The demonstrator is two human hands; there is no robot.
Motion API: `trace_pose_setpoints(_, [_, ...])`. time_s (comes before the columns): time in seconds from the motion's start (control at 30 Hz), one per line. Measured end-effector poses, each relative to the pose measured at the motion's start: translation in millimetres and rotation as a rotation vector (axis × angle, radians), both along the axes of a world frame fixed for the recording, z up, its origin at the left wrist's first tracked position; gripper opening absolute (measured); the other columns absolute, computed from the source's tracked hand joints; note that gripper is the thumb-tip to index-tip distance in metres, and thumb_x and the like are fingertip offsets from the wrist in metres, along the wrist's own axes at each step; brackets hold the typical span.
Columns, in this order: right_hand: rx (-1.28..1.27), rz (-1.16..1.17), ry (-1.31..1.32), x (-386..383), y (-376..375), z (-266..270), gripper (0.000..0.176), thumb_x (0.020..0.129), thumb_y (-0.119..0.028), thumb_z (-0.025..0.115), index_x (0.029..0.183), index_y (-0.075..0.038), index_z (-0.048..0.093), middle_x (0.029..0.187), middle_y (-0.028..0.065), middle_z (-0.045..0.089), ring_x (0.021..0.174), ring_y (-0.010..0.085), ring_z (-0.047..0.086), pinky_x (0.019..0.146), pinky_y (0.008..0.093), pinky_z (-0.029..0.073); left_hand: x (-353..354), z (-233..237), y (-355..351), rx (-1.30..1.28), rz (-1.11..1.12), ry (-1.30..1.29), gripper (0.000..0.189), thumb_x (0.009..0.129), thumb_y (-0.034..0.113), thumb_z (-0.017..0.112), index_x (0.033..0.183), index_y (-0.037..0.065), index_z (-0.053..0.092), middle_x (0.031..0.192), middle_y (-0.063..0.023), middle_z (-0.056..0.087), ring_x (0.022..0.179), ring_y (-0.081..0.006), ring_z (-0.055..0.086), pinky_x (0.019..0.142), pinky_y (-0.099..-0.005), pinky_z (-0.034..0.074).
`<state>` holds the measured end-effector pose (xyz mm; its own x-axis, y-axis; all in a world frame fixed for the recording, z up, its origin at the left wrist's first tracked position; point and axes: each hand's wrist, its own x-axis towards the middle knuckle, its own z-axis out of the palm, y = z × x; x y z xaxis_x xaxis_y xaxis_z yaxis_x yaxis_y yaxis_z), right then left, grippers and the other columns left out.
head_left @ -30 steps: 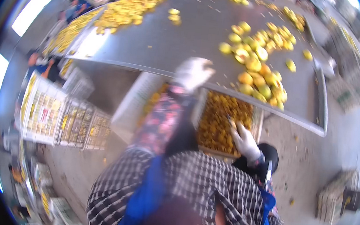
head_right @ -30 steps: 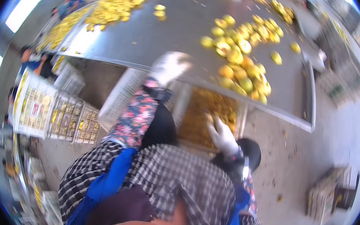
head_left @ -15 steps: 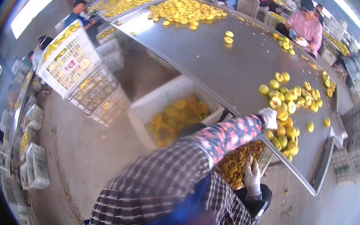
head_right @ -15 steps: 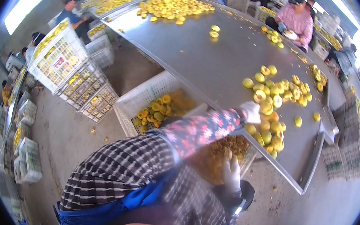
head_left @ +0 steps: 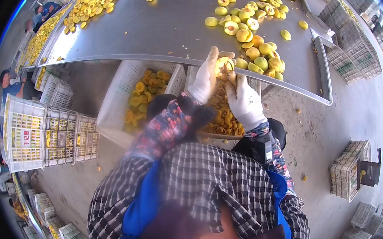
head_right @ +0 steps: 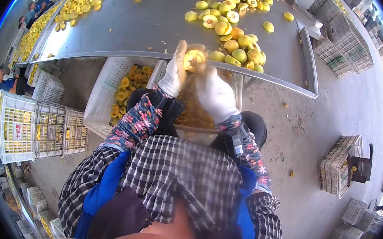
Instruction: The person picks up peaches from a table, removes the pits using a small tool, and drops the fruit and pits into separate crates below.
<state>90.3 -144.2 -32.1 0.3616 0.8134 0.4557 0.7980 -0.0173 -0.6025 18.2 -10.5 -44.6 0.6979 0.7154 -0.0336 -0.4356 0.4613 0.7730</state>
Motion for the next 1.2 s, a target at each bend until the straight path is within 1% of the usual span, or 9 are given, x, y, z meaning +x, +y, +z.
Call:
trace_pose_setpoints(0.33, [-0.256,0.041,-0.076,-5.3,-11.7,-4.2,0.029,0.094,-0.023,0.054,0.11,0.0,0.047,0.075,0.0224,0.064,0.068,0.0395,0.063,0.061,0.0456,0.051,-5.1,1.4,-3.9,0.038,-0.045,0.179,0.058,0.099,0.054,0.042,0.102,-0.001,0.062,0.087,-0.0084,0.065,0.08,-0.0156,0.061,0.074,-0.0266,0.051])
trace_pose_setpoints(0.43, [-0.001,0.154,0.068,0.2,-14.9,-27.6,0.031,0.095,-0.024,0.053,0.112,0.0,0.046,0.078,0.0231,0.064,0.072,0.0405,0.064,0.064,0.0458,0.051,-6.3,-4.9,5.1,0.103,-0.188,0.147,0.057,0.099,0.053,0.043,0.099,0.0,0.063,0.085,-0.0091,0.064,0.08,-0.0175,0.062,0.073,-0.0288,0.051])
trace_pose_setpoints(0.53, [-0.109,0.215,0.386,10.3,-10.2,-20.8,0.032,0.094,-0.023,0.053,0.114,0.001,0.046,0.081,0.0243,0.064,0.076,0.0421,0.063,0.067,0.0461,0.051,-6.5,3.4,-15.0,-0.089,-0.061,-0.057,0.055,0.099,0.051,0.044,0.094,0.0,0.065,0.083,-0.0105,0.064,0.08,-0.02,0.063,0.073,-0.0302,0.052])
trace_pose_setpoints(0.63, [-0.225,0.185,0.263,12.1,-14.6,-20.7,0.032,0.095,-0.022,0.052,0.116,0.001,0.045,0.087,0.026,0.064,0.083,0.0424,0.063,0.071,0.0455,0.05,-7.2,14.0,-33.9,-0.15,0.121,-0.085,0.055,0.098,0.051,0.046,0.088,0.0,0.065,0.082,-0.0124,0.064,0.079,-0.0216,0.064,0.074,-0.0312,0.053])
trace_pose_setpoints(0.83, [-0.435,0.327,0.232,17.6,-23.7,1.9,0.044,0.094,-0.021,0.053,0.129,0.001,0.038,0.095,0.029,0.063,0.089,0.0451,0.061,0.075,0.0477,0.05,-13.8,2.8,0.0,-0.01,-0.289,0.211,0.056,0.097,0.051,0.046,0.083,0.0,0.063,0.081,-0.0148,0.065,0.077,-0.0259,0.065,0.074,-0.0348,0.054])
trace_pose_setpoints(0.87, [-0.323,0.262,0.207,13.8,-20.4,-18.2,0.044,0.095,-0.025,0.055,0.129,0.0,0.041,0.084,0.019,0.065,0.072,0.0336,0.064,0.062,0.0396,0.05,-14.6,7.0,-1.9,-0.03,-0.316,0.226,0.056,0.097,0.051,0.047,0.081,0.0,0.062,0.08,-0.0147,0.065,0.076,-0.0275,0.065,0.072,-0.0351,0.055])
trace_pose_setpoints(0.97, [-0.381,0.411,1.46,7.1,-25.5,-12.5,0.032,0.098,-0.035,0.053,0.113,-0.006,0.051,0.064,0.0044,0.051,0.047,0.0158,0.048,0.042,0.0282,0.038,-9.4,9.9,-12.0,-0.076,-0.229,0.135,0.059,0.092,0.057,0.052,0.078,0.001,0.061,0.081,-0.0166,0.065,0.069,-0.0284,0.066,0.061,-0.0348,0.056])
trace_pose_setpoints(1.0, [-0.29,0.377,1.571,-0.2,-26.2,-11.1,0.032,0.098,-0.038,0.053,0.109,-0.008,0.053,0.061,-0.0054,0.038,0.042,0.0044,0.03,0.036,0.0195,0.023,-7.7,13.1,-17.2,-0.14,-0.193,0.133,0.059,0.091,0.058,0.053,0.077,0.001,0.061,0.081,-0.0166,0.065,0.069,-0.0288,0.066,0.06,-0.0351,0.056])
trace_pose_setpoints(1.2, [-0.334,0.528,1.994,12.3,-35.7,-20.3,0.032,0.097,-0.041,0.055,0.097,-0.01,0.057,0.06,-0.0064,0.037,0.041,0.0039,0.026,0.036,0.0195,0.019,5.5,7.4,-25.2,-0.151,-0.043,0.274,0.055,0.092,0.053,0.056,0.078,0.0,0.064,0.075,-0.0139,0.065,0.067,-0.0237,0.066,0.057,-0.0335,0.055])
